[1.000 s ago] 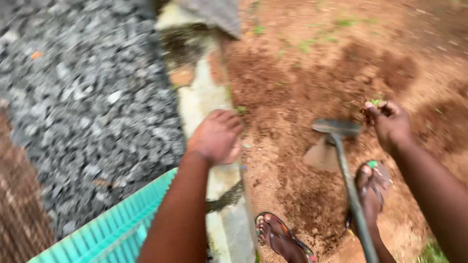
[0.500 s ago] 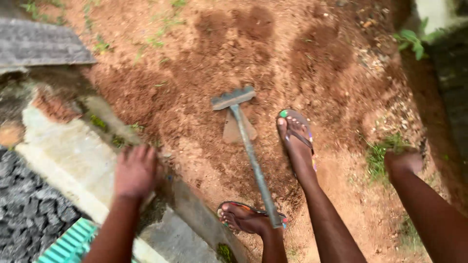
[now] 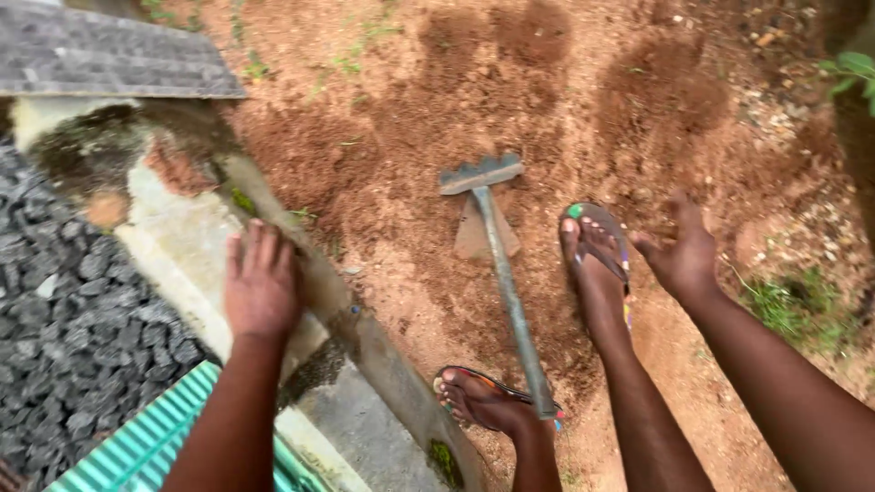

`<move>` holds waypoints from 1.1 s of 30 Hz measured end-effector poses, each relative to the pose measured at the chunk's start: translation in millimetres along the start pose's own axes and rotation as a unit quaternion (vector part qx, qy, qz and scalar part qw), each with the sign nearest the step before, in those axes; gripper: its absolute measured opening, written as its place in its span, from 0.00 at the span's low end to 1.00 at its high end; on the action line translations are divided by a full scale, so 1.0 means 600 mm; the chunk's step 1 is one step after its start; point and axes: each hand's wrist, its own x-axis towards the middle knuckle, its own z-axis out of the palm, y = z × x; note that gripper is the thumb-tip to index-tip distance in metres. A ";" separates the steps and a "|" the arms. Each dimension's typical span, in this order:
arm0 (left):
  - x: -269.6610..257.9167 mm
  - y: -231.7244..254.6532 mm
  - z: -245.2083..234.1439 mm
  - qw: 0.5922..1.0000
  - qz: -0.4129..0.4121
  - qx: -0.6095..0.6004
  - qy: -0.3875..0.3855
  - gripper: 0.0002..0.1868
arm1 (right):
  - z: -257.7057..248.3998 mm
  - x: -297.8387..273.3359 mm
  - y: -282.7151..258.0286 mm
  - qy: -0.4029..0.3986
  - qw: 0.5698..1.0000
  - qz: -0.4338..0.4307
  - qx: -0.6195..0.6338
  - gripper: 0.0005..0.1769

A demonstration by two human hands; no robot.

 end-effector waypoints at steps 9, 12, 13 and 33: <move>-0.030 -0.074 -0.040 0.948 -0.190 -0.192 0.169 0.43 | 0.013 0.180 -0.485 -0.056 0.929 -0.242 0.276 0.20; -0.031 -0.064 -0.045 0.882 -0.332 -0.282 0.178 0.42 | 0.039 0.207 -0.593 -0.212 0.941 -0.203 0.170 0.16; -0.034 -0.070 -0.048 0.870 -0.335 -0.324 0.159 0.42 | 0.050 0.208 -0.617 -0.283 0.933 -0.159 0.156 0.13; -0.034 -0.093 -0.031 0.874 -0.311 -0.347 0.136 0.42 | 0.250 0.181 -0.828 -0.491 0.782 0.139 0.358 0.09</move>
